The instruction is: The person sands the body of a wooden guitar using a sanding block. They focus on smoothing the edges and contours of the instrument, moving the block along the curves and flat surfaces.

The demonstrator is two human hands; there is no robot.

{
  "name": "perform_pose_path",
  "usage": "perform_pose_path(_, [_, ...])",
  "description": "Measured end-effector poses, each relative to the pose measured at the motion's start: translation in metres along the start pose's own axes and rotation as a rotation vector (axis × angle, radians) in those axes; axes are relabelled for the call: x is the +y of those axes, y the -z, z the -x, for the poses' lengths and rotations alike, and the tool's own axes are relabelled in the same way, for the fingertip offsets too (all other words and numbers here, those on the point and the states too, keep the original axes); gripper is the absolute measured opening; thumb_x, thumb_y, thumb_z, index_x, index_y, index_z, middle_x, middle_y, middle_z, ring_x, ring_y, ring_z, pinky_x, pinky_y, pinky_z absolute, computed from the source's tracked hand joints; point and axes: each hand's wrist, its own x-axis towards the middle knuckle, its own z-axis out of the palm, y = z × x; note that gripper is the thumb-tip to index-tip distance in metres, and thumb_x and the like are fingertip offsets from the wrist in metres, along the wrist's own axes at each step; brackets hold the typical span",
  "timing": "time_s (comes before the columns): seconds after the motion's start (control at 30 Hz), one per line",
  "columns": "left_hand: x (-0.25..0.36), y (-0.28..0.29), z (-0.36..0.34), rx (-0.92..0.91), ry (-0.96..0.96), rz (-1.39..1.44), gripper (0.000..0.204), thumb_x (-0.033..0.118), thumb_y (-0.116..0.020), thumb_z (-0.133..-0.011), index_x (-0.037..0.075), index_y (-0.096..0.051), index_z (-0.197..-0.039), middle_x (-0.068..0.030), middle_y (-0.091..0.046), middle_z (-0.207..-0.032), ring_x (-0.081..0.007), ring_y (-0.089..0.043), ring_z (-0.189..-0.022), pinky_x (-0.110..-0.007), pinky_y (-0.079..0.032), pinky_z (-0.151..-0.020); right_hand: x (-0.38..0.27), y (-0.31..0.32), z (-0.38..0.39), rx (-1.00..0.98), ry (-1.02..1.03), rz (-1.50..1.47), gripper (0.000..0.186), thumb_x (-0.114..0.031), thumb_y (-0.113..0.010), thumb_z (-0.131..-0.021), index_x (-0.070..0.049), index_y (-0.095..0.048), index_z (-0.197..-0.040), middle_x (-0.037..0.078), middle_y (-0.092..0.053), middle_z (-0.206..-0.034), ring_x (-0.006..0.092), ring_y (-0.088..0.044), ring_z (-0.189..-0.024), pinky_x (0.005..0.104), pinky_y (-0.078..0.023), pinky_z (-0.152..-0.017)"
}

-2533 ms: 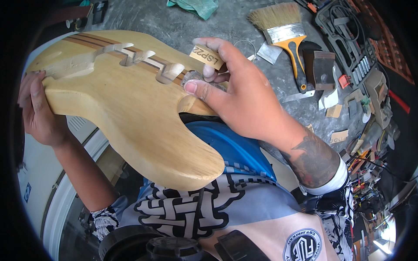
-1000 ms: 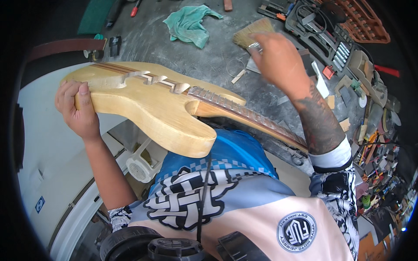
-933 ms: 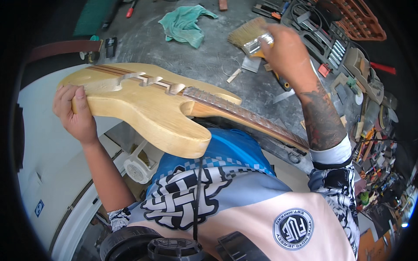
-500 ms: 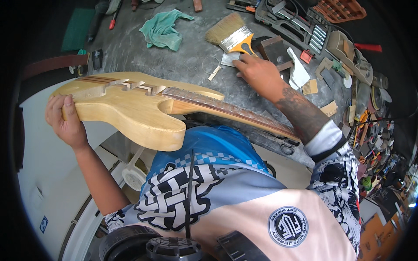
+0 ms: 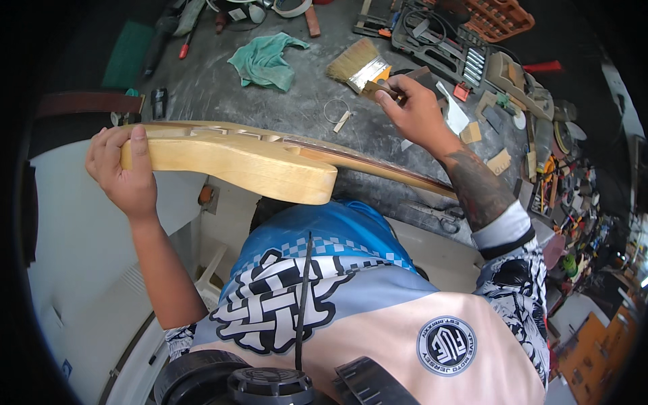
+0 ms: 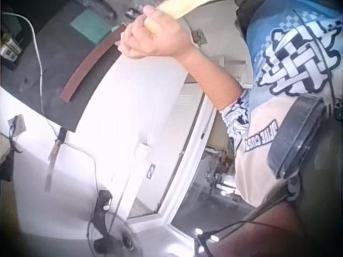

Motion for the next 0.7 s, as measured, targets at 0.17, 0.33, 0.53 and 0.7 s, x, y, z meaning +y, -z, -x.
perform_pose_path(0.17, [0.008,0.01,0.005,-0.027,0.012,-0.084,0.012,0.02,-0.074,-0.093,0.008,-0.073,-0.09,-0.0021,-0.07,-0.097,-0.0265,-0.057,-0.112,-0.042,-0.038,-0.107,-0.064,0.024,0.029,0.028,-0.322,-0.651,0.024,-0.011,-0.075,-0.095,-0.001,-0.061,-0.112,0.006,-0.071,-0.098,0.011,-0.068,-0.086,0.0264,-0.056,-0.078])
perform_pose_path(0.33, [0.005,0.012,0.011,-0.012,-0.002,-0.042,0.011,0.019,-0.076,-0.089,0.009,-0.073,-0.088,-0.0013,-0.069,-0.095,-0.0252,-0.057,-0.109,-0.041,-0.037,-0.108,-0.108,0.009,0.044,0.055,-0.413,-0.765,0.039,-0.001,-0.077,-0.09,0.001,-0.055,-0.121,0.01,-0.069,-0.11,0.0142,-0.07,-0.098,0.027,-0.058,-0.09])
perform_pose_path(0.53, [0.0,0.02,0.015,-0.039,-0.026,-0.006,0.01,0.016,-0.078,-0.085,0.009,-0.071,-0.088,-0.001,-0.068,-0.093,-0.0225,-0.06,-0.102,-0.042,-0.038,-0.108,-0.105,-0.013,0.026,-0.155,-0.333,-0.436,0.021,-0.009,-0.079,-0.089,0.001,-0.07,-0.105,0.002,-0.071,-0.096,0.0053,-0.062,-0.079,0.0224,-0.051,-0.07])
perform_pose_path(0.7, [0.003,0.029,0.025,-0.078,0.02,-0.043,0.01,0.015,-0.077,-0.087,0.007,-0.071,-0.09,-0.0035,-0.068,-0.094,-0.0229,-0.06,-0.101,-0.044,-0.04,-0.107,-0.097,-0.01,0.005,-0.354,-0.208,-0.448,0.019,-0.011,-0.079,-0.088,0.001,-0.073,-0.102,0.002,-0.068,-0.091,0.0057,-0.056,-0.078,0.0232,-0.047,-0.071])
